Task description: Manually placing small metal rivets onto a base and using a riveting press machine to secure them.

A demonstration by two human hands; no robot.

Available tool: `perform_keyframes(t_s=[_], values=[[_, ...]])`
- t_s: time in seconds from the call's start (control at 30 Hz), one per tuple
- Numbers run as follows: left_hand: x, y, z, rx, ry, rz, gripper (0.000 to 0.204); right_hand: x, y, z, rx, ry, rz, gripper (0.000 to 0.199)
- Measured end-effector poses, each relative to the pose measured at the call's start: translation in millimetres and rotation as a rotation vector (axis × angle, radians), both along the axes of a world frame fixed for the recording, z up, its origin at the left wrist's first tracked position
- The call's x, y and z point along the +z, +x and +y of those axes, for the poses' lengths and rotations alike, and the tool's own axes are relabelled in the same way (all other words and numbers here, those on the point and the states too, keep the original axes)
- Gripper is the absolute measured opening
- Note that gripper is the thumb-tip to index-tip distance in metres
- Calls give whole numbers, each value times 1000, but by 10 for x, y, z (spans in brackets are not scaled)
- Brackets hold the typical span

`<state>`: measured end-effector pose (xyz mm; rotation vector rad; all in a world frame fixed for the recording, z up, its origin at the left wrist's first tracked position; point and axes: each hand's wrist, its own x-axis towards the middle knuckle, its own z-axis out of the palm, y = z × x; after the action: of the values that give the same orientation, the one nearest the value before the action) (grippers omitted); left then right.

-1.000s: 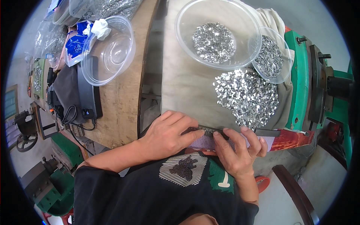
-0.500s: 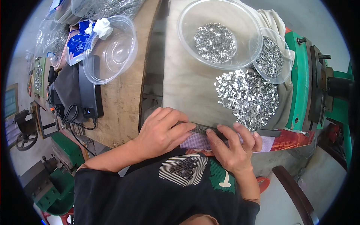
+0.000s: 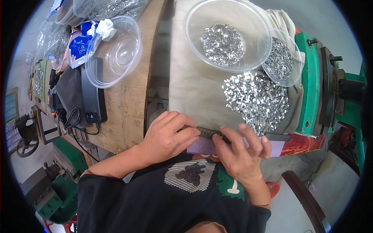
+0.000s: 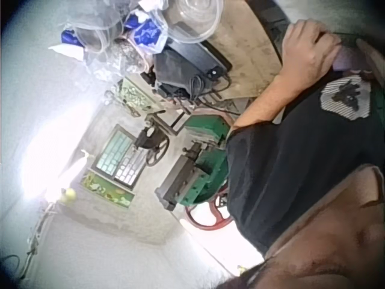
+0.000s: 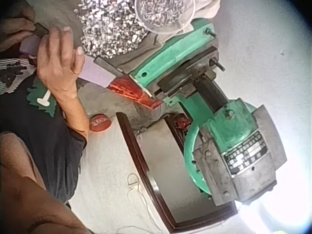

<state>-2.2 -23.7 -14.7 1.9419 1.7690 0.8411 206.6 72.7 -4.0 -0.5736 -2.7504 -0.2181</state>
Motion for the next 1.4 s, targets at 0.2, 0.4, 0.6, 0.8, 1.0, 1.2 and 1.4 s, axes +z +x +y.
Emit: perform_keyframes(t_s=[0.2, 0.4, 0.6, 0.8, 1.0, 1.2, 1.4], values=[[-1, 23, 43, 32, -17, -35, 25, 17, 274, 59, -180, -285, 79, 23], [25, -13, 93, -42, -33, 16, 28, -58, 400, 100, -201, -346, 30, 22], [44, 23, 235, -74, -19, 56, 27, 20, 390, 235, -214, -390, 66, 26], [42, 1, 265, -91, -71, 47, 26, 22, 425, 252, -224, -483, 104, 26], [42, -11, 309, -67, -94, -60, 23, 16, 291, 202, -170, -506, 156, 17], [-15, 10, 300, -80, -63, -91, 16, -9, 152, 192, -133, -412, 54, 10], [-30, 14, 284, -88, -47, -62, 16, 73, 176, 270, -136, -499, 40, 18]])
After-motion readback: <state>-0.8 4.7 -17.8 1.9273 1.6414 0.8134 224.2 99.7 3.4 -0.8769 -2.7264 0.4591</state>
